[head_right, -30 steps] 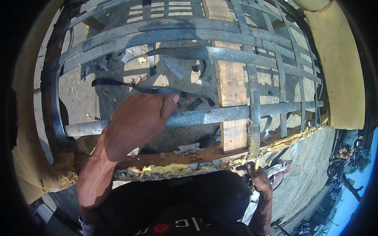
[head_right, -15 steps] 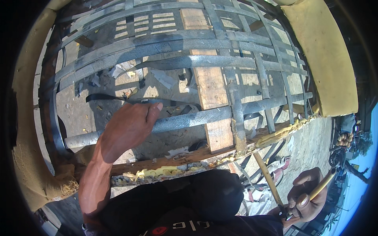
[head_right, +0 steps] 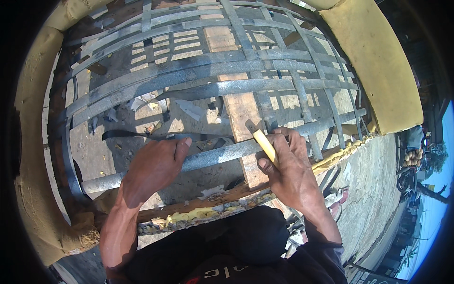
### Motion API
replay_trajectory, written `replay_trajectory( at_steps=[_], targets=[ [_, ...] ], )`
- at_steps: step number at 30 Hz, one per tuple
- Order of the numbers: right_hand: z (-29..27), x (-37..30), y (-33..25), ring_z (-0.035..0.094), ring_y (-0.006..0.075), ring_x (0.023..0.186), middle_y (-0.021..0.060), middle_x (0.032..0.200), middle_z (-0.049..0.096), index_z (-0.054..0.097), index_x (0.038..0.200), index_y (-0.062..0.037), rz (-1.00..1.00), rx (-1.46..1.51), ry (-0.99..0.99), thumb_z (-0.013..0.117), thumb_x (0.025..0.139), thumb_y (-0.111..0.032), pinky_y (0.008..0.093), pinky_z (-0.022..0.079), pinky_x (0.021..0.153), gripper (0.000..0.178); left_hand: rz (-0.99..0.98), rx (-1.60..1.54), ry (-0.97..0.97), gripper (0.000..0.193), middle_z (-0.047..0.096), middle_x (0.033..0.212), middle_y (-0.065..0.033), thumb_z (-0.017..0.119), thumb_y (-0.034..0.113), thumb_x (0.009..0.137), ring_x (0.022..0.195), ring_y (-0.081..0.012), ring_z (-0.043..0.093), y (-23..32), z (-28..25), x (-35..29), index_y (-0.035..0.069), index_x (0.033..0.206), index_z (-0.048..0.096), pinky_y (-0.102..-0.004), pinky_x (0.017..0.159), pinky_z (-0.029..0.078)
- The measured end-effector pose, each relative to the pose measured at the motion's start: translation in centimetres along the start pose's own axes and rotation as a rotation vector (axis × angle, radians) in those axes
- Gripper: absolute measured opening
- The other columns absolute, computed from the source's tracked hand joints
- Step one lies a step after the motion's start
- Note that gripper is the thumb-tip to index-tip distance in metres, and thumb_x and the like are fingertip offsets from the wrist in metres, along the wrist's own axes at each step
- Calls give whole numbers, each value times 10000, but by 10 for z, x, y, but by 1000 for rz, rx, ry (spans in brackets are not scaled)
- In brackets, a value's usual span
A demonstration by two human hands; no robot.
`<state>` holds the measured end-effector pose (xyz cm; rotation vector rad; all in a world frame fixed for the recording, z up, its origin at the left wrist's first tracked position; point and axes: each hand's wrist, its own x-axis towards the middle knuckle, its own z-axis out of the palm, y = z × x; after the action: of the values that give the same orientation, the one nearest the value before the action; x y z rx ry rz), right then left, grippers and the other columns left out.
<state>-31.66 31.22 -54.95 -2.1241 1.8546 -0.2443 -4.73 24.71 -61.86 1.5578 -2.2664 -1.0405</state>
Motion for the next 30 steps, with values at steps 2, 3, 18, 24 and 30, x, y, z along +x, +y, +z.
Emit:
replay_trajectory(
  at_steps=[2, 3, 18, 24, 30],
  targets=[
    [3, 2, -6, 612, 441, 1045, 212, 1195, 527, 542, 1261, -27, 72, -58, 8, 690, 912, -6, 510, 519, 878, 379, -37, -14, -60, 572, 635, 654, -268, 420, 334, 1107, 645, -480, 652, 2, -1, 2, -37, 768, 694, -553, 698, 530],
    [4, 1, -8, 602, 438, 1037, 204, 1173, 528, 542, 1253, -24, 117, -45, 7, 688, 908, 3, 509, 505, 881, 376, -59, -29, -104, 562, 636, 680, -271, 410, 343, 1108, 680, -492, 644, 6, -7, 3, -32, 797, 691, -565, 730, 511],
    [18, 106, -45, 682, 298, 1159, 259, 1327, 620, 578, 1330, 60, -40, 1511, -519, 499, 744, 116, 491, 605, 1016, 594, -227, -74, -179, 540, 701, 789, -301, 434, 324, 1080, 770, -445, 728, -6, -2, 16, -66, 879, 748, -535, 800, 573],
    [50, 120, -33, 647, 382, 1232, 286, 1390, 585, 524, 1413, 97, 76, 1730, -666, 526, 731, 65, 547, 565, 1059, 683, -190, 70, -88, 363, 735, 828, -265, 556, 233, 995, 806, -402, 752, -14, 14, 19, -49, 895, 762, -492, 776, 602],
    [64, 126, -33, 620, 391, 1266, 282, 1389, 578, 480, 1431, 123, 259, 1801, -680, 516, 723, 69, 548, 570, 1050, 711, -107, 77, -44, 217, 741, 826, -250, 634, 140, 909, 803, -382, 757, -16, 16, 19, -28, 899, 769, -480, 750, 612]
  ],
)
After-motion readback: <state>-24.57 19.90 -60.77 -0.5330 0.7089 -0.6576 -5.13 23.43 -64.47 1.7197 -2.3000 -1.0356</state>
